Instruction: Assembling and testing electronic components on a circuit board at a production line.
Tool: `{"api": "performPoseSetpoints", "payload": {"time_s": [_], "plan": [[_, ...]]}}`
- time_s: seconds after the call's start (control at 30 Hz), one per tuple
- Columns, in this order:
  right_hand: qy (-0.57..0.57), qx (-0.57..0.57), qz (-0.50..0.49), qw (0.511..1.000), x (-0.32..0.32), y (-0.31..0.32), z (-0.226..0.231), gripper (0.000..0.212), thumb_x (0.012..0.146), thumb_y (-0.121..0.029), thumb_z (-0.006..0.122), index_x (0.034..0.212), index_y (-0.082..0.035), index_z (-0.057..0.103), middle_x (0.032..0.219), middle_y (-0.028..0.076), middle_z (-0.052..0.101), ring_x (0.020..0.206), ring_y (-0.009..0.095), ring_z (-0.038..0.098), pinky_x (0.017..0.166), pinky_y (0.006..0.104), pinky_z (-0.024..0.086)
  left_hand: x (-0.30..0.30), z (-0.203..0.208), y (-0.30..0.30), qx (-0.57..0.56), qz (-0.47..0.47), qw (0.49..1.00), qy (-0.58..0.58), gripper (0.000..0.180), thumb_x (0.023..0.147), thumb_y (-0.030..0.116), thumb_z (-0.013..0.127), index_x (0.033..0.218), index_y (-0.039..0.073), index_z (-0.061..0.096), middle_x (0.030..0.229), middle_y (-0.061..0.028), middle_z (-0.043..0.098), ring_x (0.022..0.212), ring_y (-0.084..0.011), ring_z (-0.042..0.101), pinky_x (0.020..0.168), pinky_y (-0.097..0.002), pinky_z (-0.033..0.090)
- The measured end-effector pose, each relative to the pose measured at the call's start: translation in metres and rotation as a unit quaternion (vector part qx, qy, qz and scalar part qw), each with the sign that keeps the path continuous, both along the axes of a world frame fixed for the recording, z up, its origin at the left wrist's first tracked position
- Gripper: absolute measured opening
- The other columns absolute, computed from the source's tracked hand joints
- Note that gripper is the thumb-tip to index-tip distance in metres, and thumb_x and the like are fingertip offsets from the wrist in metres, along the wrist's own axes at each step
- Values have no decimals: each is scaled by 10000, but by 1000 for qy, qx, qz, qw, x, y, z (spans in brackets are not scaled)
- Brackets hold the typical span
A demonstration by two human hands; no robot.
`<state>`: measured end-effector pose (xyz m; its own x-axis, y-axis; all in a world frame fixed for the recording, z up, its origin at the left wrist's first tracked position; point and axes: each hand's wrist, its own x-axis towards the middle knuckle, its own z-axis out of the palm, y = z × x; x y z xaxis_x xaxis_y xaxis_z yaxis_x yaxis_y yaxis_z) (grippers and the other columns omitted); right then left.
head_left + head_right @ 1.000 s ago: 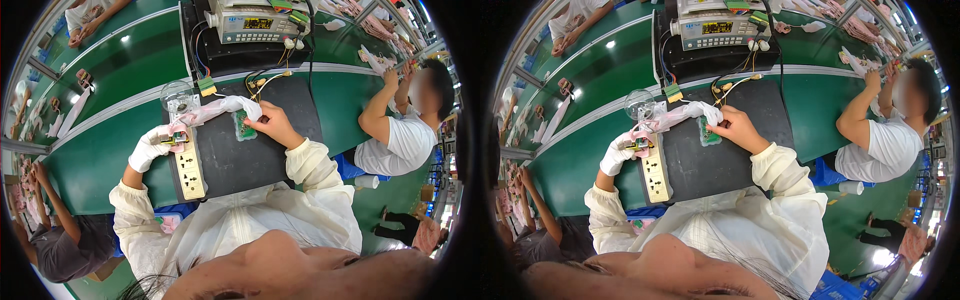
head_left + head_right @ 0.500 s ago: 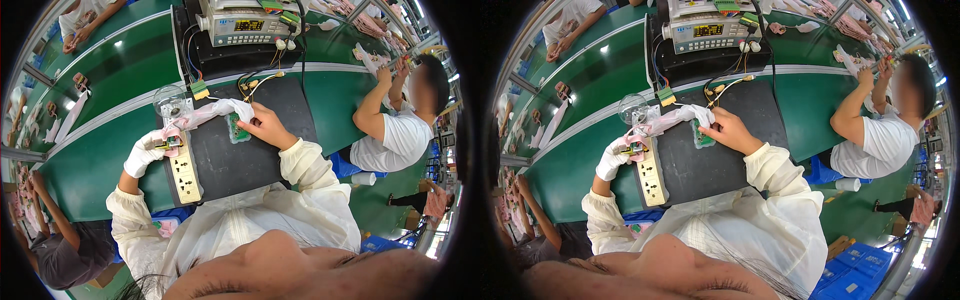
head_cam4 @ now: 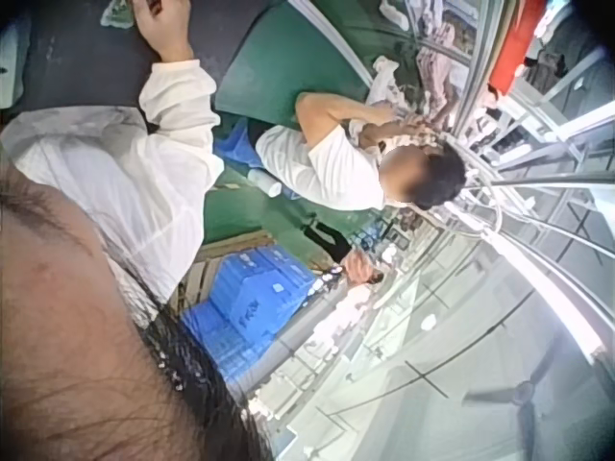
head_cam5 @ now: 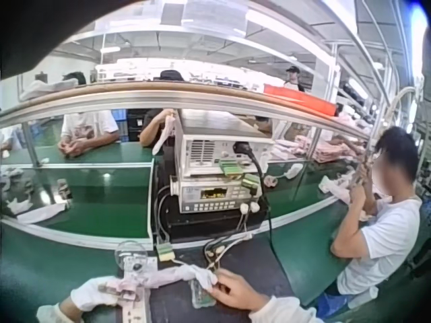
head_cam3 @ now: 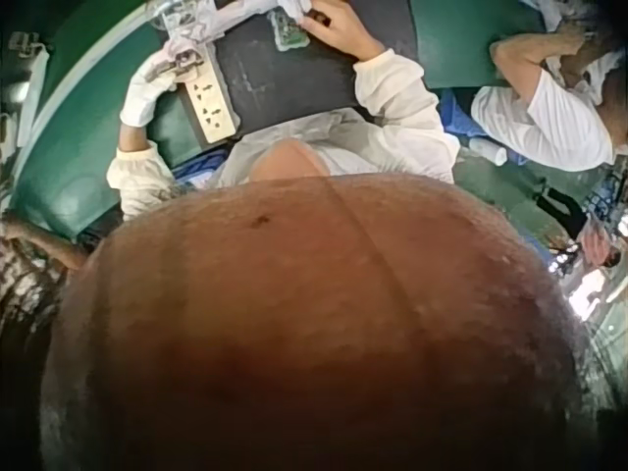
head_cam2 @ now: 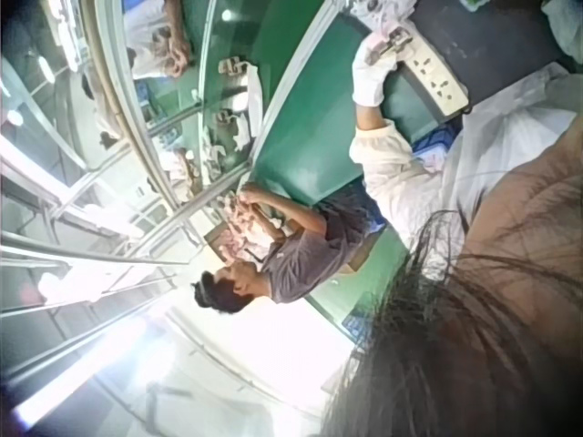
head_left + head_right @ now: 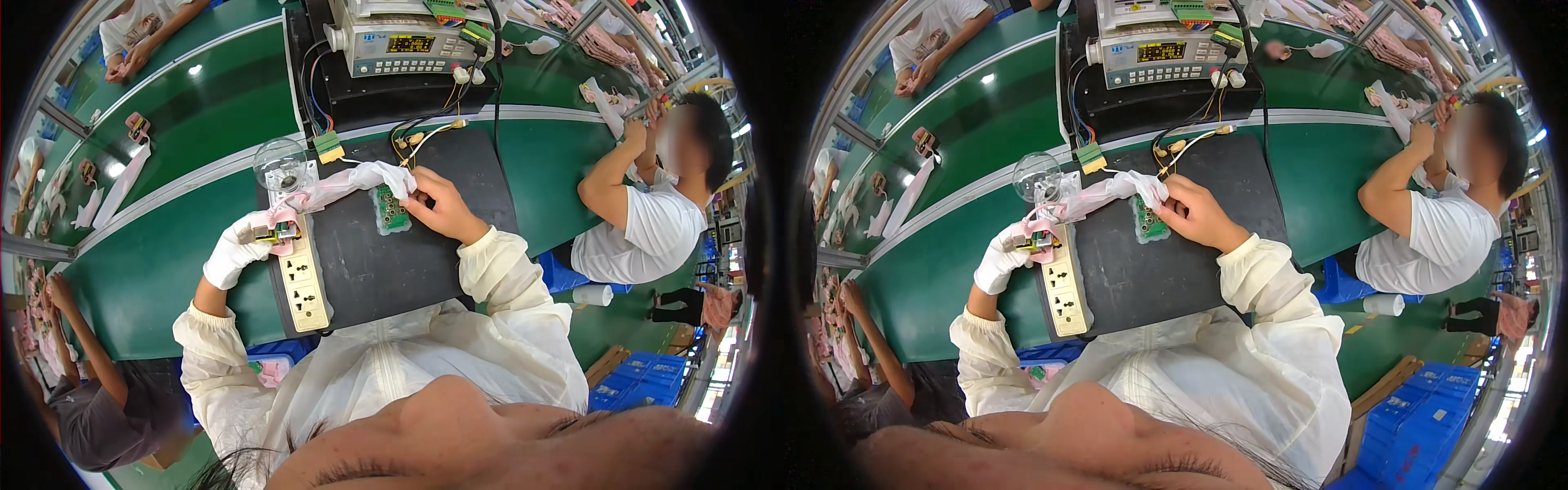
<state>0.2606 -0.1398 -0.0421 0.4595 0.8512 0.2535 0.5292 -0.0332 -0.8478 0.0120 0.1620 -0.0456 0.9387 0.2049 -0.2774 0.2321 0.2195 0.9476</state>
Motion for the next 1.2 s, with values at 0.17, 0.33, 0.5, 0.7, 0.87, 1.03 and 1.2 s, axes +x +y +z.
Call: {"api": "performPoseSetpoints", "payload": {"time_s": [0.17,0.33,0.5,0.7,0.87,1.03,1.2], "plan": [[98,-47,18,994,7,-2,2,190,851,-126,707,980,-12,625,874,25,526,652,80,497,590,229,410,1,1,-2,-1,-1,1000,-4,549,689,29,770,1207,76,594,1125,-43,646,947,-137,619,709,-224,515],[43,-84,15,995,7,-3,17,197,849,-127,716,990,-19,634,838,8,539,663,76,510,600,228,420,0,3,1,-10,-27,999,-20,516,755,101,781,1231,67,583,1146,-35,643,1015,-132,599,821,-256,492],[64,-112,12,992,10,-1,10,214,858,-130,715,1030,-28,638,848,-17,593,705,56,531,635,220,440,-1,0,4,-25,-38,999,-18,527,759,85,797,1238,54,581,1141,-31,645,1046,-141,593,906,-293,479],[141,-130,-2,981,5,-1,6,239,875,-130,704,1077,-24,634,913,-21,637,763,34,542,678,216,458,4,-17,3,65,-43,994,-81,517,712,2,816,1187,48,618,1131,-26,645,1038,-145,594,914,-304,482],[281,-53,35,958,4,-3,4,261,885,-131,694,1115,-23,637,901,-16,642,768,33,543,696,210,461,4,-21,4,94,-40,993,-56,500,689,-27,825,1149,51,643,1089,-11,657,1002,-136,606,898,-297,492],[225,-102,59,967,5,-5,12,246,914,-116,650,1149,-44,648,849,-15,640,772,42,554,708,218,465,5,-17,5,-13,-18,999,47,496,672,-14,845,1124,48,651,1038,-3,673,944,-115,620,857,-280,507],[168,-140,65,974,3,-9,23,266,923,-113,632,1183,-63,664,867,-1,662,760,45,557,705,221,465,6,2,-6,178,-30,983,17,482,663,3,862,1097,46,657,1016,-3,676,921,-100,619,829,-267,515]]}}
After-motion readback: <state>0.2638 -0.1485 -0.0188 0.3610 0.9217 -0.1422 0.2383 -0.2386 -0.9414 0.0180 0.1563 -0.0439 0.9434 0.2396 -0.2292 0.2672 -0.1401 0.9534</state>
